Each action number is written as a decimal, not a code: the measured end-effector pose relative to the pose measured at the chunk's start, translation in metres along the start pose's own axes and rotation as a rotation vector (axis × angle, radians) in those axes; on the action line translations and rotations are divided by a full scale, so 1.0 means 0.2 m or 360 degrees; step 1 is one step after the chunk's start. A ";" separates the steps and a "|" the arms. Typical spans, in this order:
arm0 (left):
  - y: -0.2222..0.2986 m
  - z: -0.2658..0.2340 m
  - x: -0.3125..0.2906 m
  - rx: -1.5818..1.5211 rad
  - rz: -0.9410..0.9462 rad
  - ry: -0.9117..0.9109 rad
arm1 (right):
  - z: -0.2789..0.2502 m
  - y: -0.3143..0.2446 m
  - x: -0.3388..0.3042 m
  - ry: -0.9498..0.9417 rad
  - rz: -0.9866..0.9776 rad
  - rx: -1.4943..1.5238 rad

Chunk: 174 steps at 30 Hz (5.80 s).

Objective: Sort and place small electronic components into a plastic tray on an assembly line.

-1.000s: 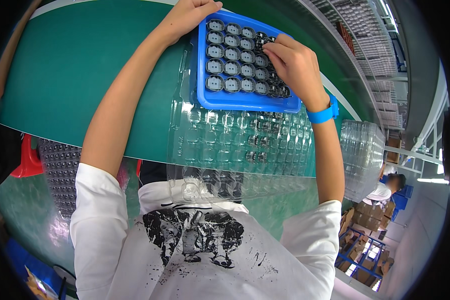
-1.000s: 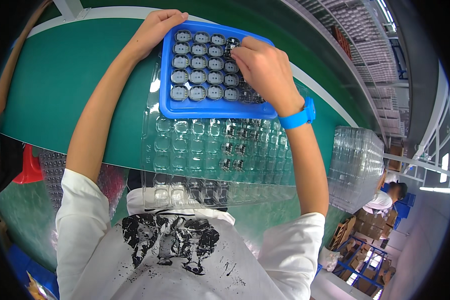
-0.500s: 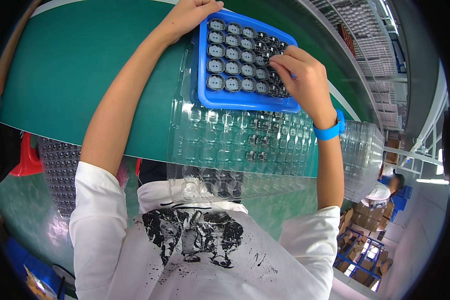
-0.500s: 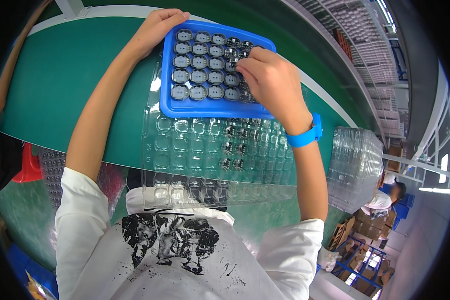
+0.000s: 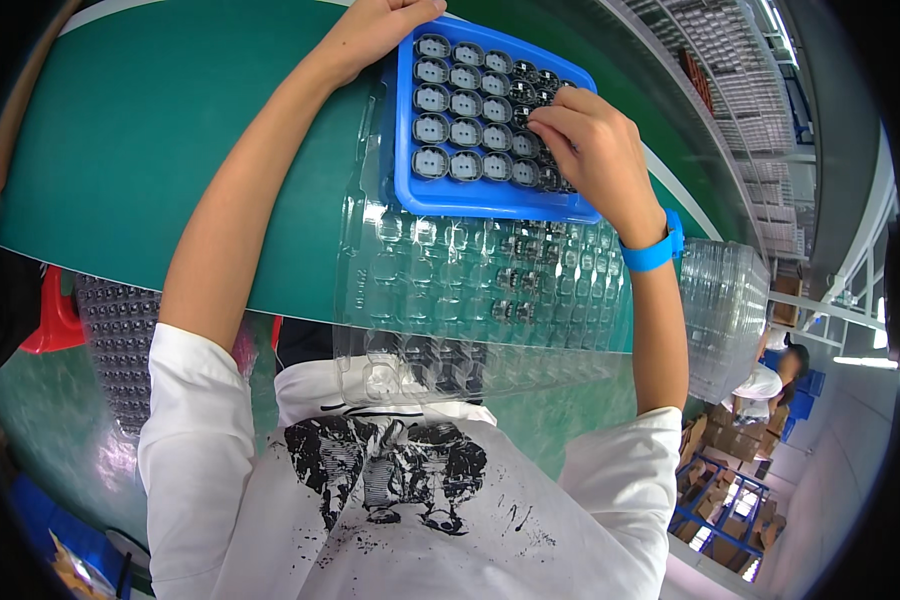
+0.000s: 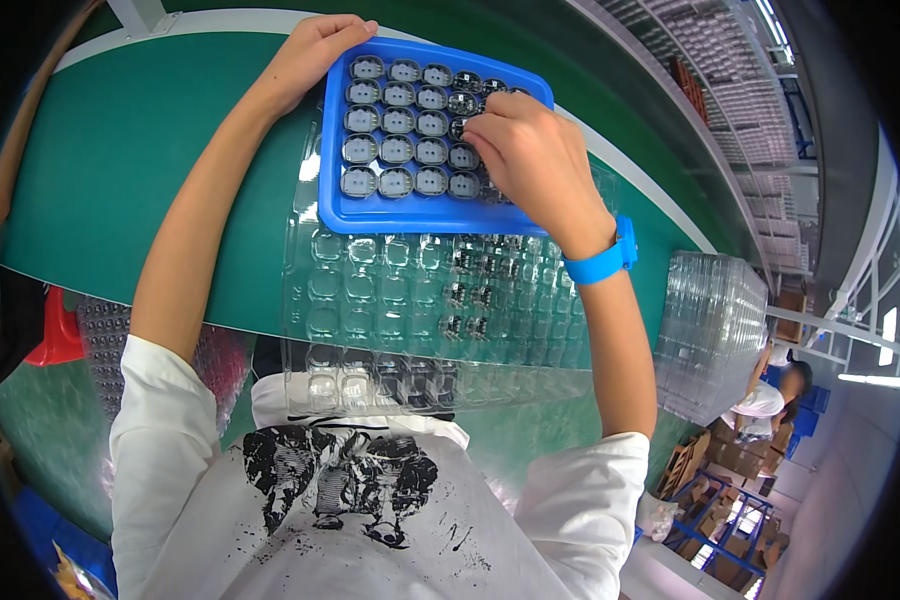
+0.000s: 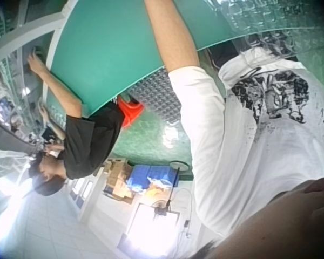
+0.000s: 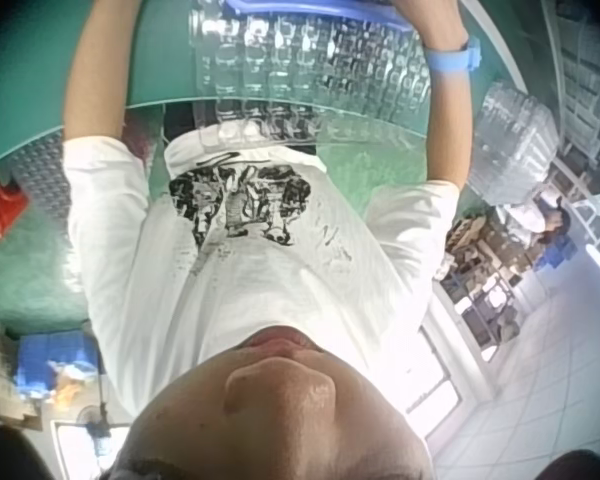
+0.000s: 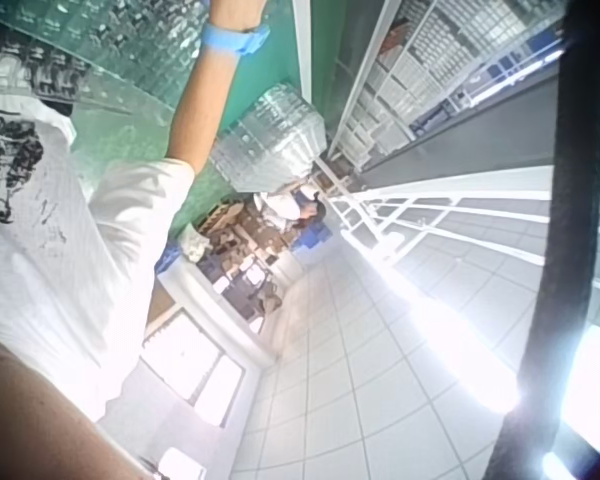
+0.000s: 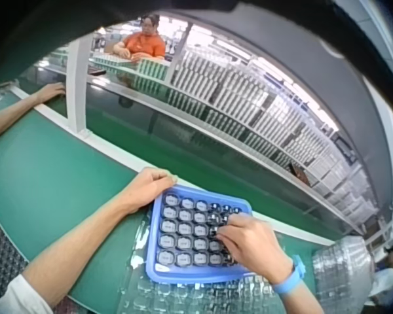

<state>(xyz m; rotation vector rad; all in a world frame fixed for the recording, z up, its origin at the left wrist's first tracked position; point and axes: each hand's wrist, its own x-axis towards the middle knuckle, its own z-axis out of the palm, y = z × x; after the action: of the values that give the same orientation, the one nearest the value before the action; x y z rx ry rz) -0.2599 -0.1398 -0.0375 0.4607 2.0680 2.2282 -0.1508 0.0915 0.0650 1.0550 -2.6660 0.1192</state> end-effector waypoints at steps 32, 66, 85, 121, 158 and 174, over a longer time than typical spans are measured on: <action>0.01 -0.01 -0.01 0.0014 0.0057 0.0012 | 0.08 0.07 -0.01 -0.0071 0.0208 0.0490; -0.04 -0.05 0.01 -0.0011 -0.0072 0.0033 | -0.10 -0.18 -0.67 0.0106 0.0638 0.0058; -0.03 -0.05 0.00 0.0072 -0.0016 -0.0044 | -0.14 -0.13 -0.18 0.0157 0.0193 0.0168; 0.00 -0.02 0.01 0.0008 0.0011 -0.0001 | -0.06 -0.17 -0.23 0.0161 0.0241 0.0280; 0.02 -0.01 0.00 0.0033 0.0033 0.0002 | -0.21 -0.39 -0.63 -0.0421 0.0707 0.0557; 0.00 -0.01 0.01 0.0041 -0.0013 0.0033 | -0.09 -0.45 -0.67 -0.0185 0.0497 0.0118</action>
<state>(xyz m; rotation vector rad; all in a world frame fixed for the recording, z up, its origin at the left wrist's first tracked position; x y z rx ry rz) -0.2617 -0.1414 -0.0370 0.4321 2.1072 2.2133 0.0081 0.1161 0.0436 0.6755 -2.9351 0.2255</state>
